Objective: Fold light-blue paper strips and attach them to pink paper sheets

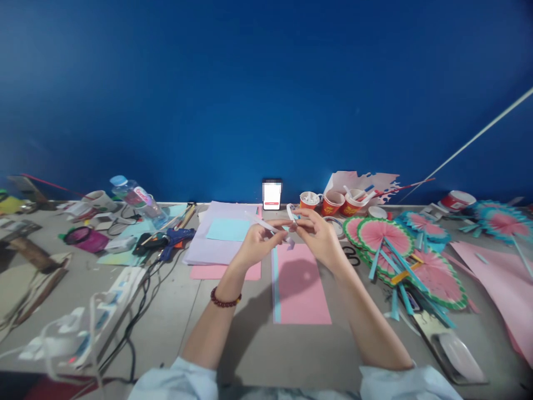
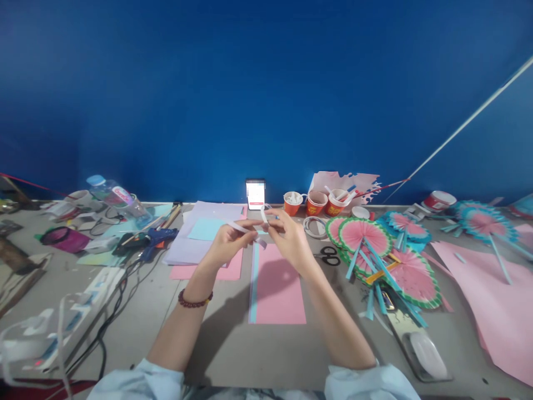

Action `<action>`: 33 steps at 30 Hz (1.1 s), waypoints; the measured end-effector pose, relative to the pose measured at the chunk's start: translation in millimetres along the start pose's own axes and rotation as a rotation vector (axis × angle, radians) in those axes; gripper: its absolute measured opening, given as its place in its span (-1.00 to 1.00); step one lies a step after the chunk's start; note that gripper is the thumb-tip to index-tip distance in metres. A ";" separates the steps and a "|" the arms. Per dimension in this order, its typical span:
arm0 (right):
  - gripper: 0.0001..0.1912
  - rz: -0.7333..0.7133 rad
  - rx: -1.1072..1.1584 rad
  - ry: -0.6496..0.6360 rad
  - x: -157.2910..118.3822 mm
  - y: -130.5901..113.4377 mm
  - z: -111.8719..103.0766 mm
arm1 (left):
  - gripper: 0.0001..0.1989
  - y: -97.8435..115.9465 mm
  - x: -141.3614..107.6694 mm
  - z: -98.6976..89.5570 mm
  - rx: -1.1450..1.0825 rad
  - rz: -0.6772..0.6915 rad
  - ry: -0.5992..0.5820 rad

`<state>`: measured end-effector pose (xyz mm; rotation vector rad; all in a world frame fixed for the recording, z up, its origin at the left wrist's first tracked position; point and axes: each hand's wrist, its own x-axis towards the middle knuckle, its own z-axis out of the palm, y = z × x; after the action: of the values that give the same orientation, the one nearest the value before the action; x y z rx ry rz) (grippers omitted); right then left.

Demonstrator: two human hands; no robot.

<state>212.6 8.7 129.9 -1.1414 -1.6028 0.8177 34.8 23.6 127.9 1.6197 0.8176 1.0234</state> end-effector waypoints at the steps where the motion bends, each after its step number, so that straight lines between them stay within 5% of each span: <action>1: -0.71 0.006 0.006 0.007 0.3 0.4 -0.1 | -0.69 1.1 0.1 -0.3 -0.034 0.003 -0.012; 6: -0.86 0.057 0.083 0.053 2.7 1.6 1.3 | -0.64 2.8 -0.3 -4.0 -0.148 -0.032 -0.027; 16: -0.74 0.229 0.302 0.098 10.2 8.9 1.6 | -0.57 0.2 -0.3 -7.7 -0.226 -0.081 0.103; 24: -0.53 0.244 0.585 -0.150 4.8 -0.7 12.8 | -0.63 -4.8 2.4 -13.1 -0.162 -0.040 0.173; 33: -0.50 0.220 0.548 -0.127 3.5 3.5 16.9 | -0.60 -6.5 4.9 2.9 -0.206 -0.147 0.271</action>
<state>197.2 13.4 122.8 -0.8828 -1.2451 1.3961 39.3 28.6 122.4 1.2455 0.9622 1.1949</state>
